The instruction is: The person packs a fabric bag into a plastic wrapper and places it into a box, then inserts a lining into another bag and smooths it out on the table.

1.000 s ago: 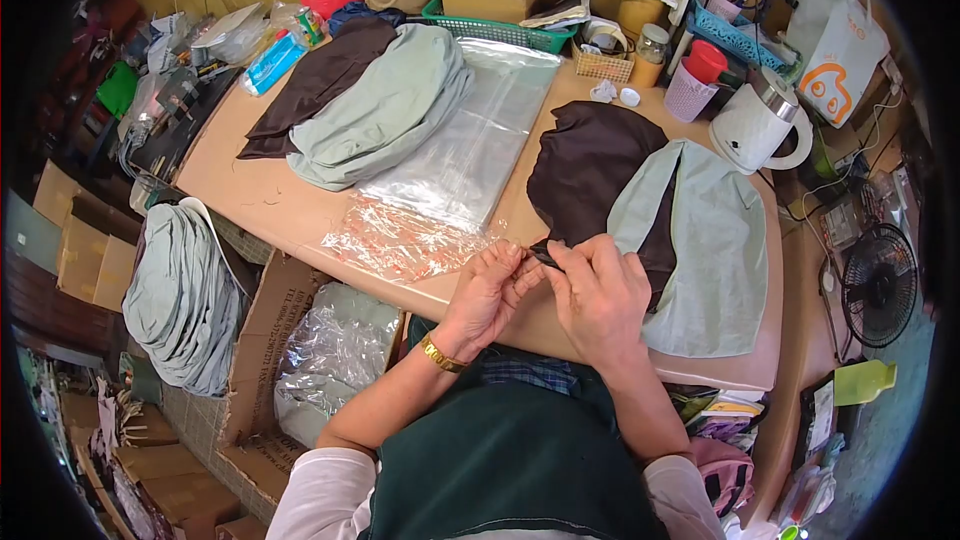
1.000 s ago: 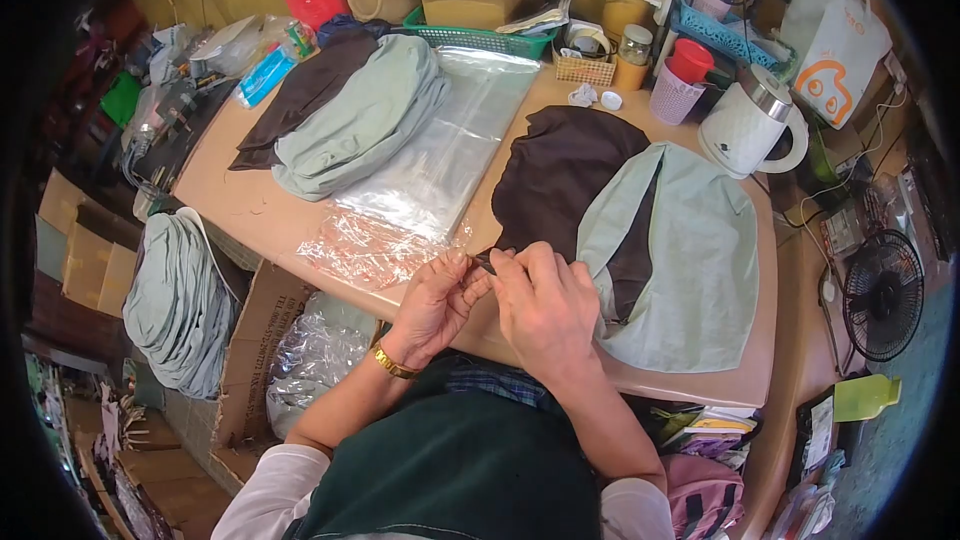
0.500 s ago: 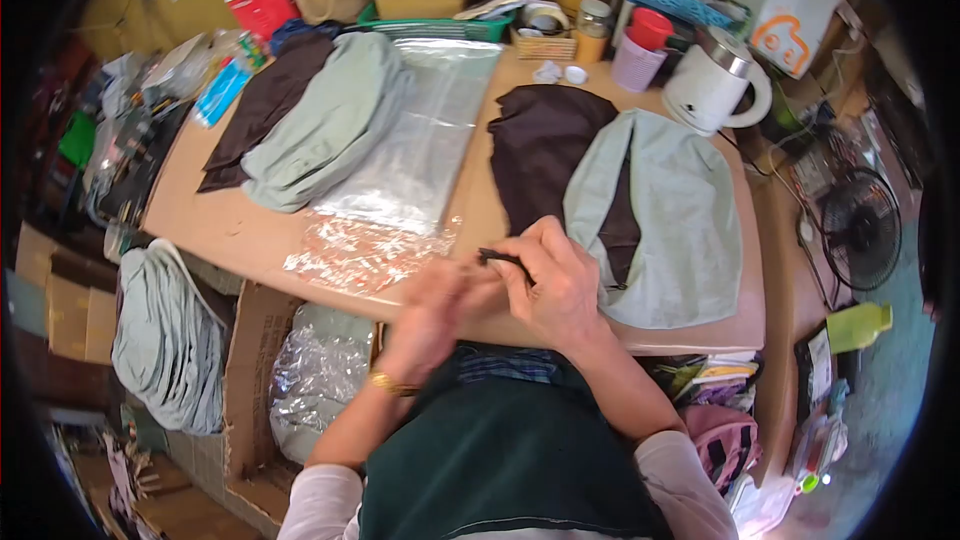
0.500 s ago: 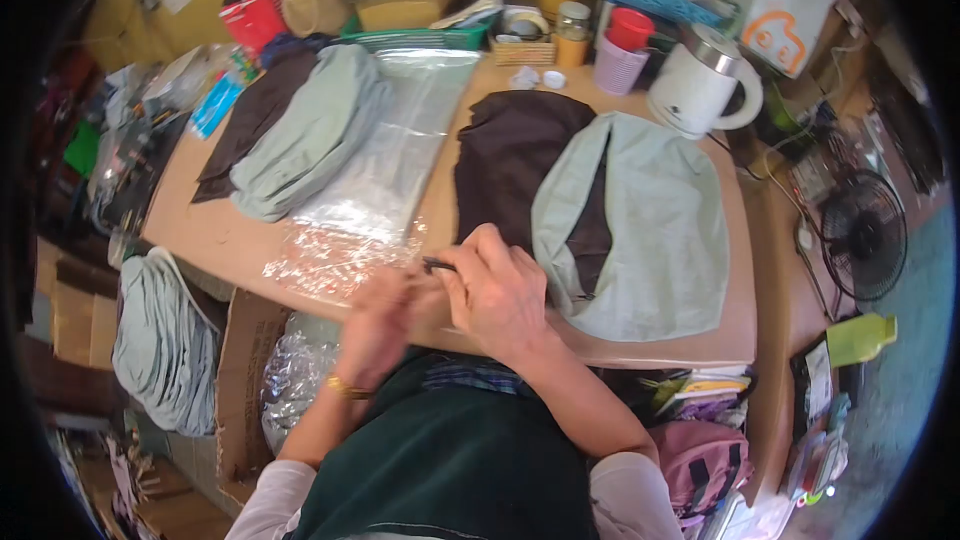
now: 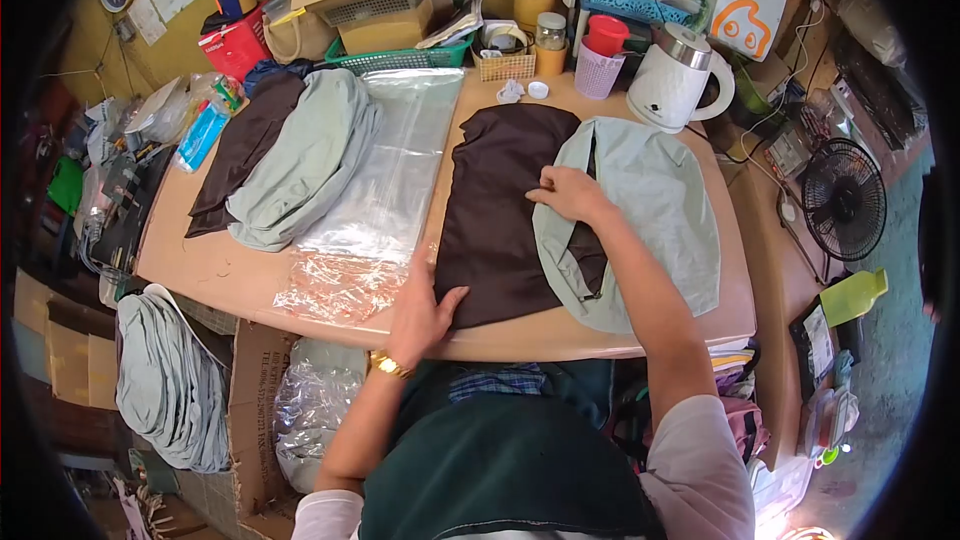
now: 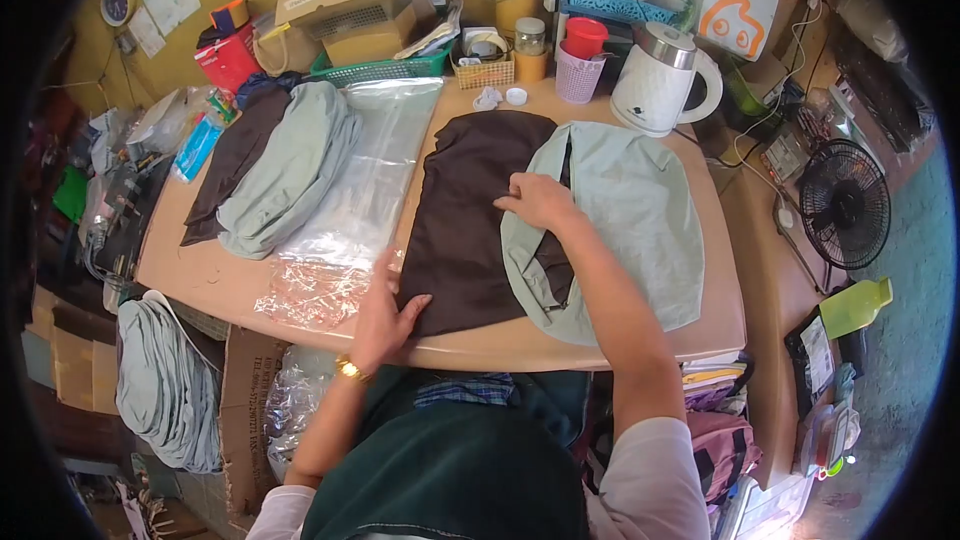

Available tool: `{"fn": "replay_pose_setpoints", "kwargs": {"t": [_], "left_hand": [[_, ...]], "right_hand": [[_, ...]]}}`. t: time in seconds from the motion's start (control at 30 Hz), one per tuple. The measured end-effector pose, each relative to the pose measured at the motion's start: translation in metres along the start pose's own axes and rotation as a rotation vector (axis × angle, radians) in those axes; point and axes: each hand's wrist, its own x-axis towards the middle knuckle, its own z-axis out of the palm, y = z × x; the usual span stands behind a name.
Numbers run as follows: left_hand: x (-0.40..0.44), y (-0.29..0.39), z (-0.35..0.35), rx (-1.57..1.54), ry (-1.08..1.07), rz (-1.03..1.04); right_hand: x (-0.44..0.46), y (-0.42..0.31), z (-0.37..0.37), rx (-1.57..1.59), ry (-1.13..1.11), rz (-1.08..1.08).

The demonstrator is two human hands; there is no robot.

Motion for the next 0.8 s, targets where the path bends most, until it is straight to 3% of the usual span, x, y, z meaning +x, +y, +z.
{"fn": "replay_pose_setpoints", "kwargs": {"t": [0.03, 0.07, 0.1, 0.13, 0.2, 0.27, 0.3, 0.33, 0.4, 0.47, 0.5, 0.57, 0.6, 0.63, 0.67, 0.7, 0.8], "left_hand": [[0.001, -0.006, -0.003, 0.004, 0.003, 0.002], [0.003, -0.016, -0.011, -0.096, -0.063, -0.143], [0.002, -0.028, -0.021, -0.196, -0.132, -0.293], [-0.004, -0.045, -0.035, -0.269, -0.064, -0.269], [-0.004, -0.055, -0.085, 0.065, -0.212, -0.453], [-0.004, -0.044, -0.101, 0.617, 0.159, -0.114], [0.003, -0.027, -0.100, 0.591, 0.147, -0.192], [0.006, -0.017, -0.091, 0.416, 0.089, -0.147], [0.011, 0.008, -0.064, 0.285, -0.178, -0.286], [0.013, 0.009, -0.041, 0.465, -0.387, -0.293], [0.014, 0.002, -0.032, 0.366, -0.389, -0.274], [0.018, 0.034, -0.031, 0.110, -0.314, -0.169], [0.013, 0.044, -0.021, -0.032, -0.280, 0.056], [0.014, 0.059, -0.019, -0.056, -0.516, 0.221], [0.000, 0.064, -0.002, -0.130, -0.574, 0.417], [-0.016, 0.067, 0.013, -0.156, -0.805, 0.393], [-0.028, 0.061, 0.031, -0.111, -0.907, 0.535]], "right_hand": [[0.006, -0.004, 0.000, 0.014, -0.054, 0.005], [0.007, -0.002, -0.006, 0.016, -0.050, -0.002], [-0.006, -0.015, -0.028, 0.217, -0.051, 0.037], [-0.017, -0.024, -0.044, 0.414, -0.058, 0.075], [-0.031, -0.020, -0.060, 0.383, -0.006, 0.069], [-0.030, -0.011, -0.060, 0.358, 0.052, 0.071], [-0.022, -0.005, -0.055, 0.313, 0.058, 0.074], [-0.010, 0.002, -0.051, 0.266, 0.067, 0.075], [0.032, 0.027, -0.029, 0.276, 0.145, 0.090], [0.066, 0.044, -0.018, 0.283, 0.216, 0.096], [0.082, 0.049, -0.017, 0.169, 0.116, 0.175], [0.106, 0.059, -0.010, 0.057, 0.010, 0.240], [0.115, 0.067, -0.002, 0.063, 0.081, 0.210], [0.121, 0.072, 0.003, 0.068, 0.150, 0.179], [0.129, 0.075, 0.003, 0.067, 0.133, 0.168], [0.136, 0.078, 0.003, -0.029, 0.117, 0.090], [0.135, 0.059, -0.002, -0.159, 0.162, 0.025]]}}
